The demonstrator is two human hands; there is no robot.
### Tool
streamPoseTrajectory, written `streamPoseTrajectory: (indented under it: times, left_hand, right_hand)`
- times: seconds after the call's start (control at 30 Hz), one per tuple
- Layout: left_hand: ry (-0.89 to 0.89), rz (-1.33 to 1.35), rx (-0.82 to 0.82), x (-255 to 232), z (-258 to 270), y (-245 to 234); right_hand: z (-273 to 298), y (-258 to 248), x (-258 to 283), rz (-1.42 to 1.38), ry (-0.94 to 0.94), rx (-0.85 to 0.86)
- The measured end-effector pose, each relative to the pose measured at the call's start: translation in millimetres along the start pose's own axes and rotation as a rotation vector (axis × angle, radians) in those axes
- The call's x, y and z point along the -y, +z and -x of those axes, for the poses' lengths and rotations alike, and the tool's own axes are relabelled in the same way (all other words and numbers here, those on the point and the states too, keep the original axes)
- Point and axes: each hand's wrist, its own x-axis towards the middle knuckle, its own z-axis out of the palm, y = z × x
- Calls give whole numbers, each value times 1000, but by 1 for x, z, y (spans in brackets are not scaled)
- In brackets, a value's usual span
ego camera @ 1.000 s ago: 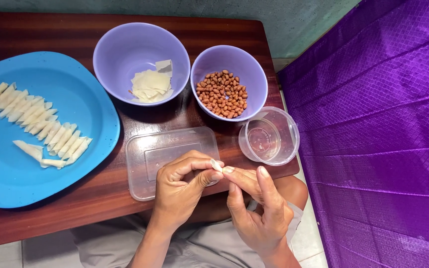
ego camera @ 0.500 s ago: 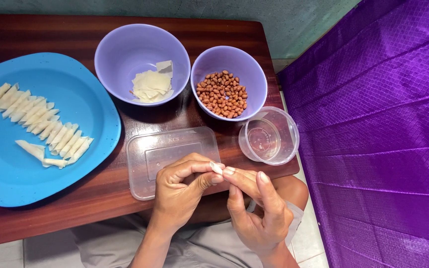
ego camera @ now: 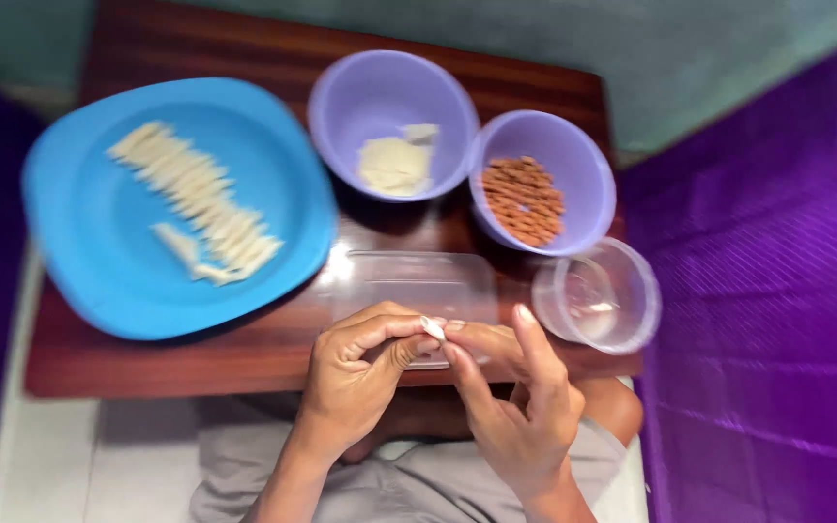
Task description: Wrapping individual peanuts in small pieces of dough to prepare snacks.
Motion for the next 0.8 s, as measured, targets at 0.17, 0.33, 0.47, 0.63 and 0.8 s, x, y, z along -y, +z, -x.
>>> streamPoseTrajectory:
  times: [0.17,0.33,0.47,0.63,0.8]
  left_hand:
    - [-30,-85,-133,-22,16,-52]
    - [-127,-51,-282,-28,35,-98]
    - [-103,-214,-509,-60,24,-134]
    - [-81,-299,-536,-72,4,-163]
    - [-175,-542,-477,-65,-5,-175]
  right_hand:
    - [-21,43,21,-48,-74,161]
    - [-40,90,35,-124,-31,276]
    - [-61,130,46,-101,40,344]
    - [-79,180,56,-129,59,419]
    - [-96,202,64,-61,-14,379]
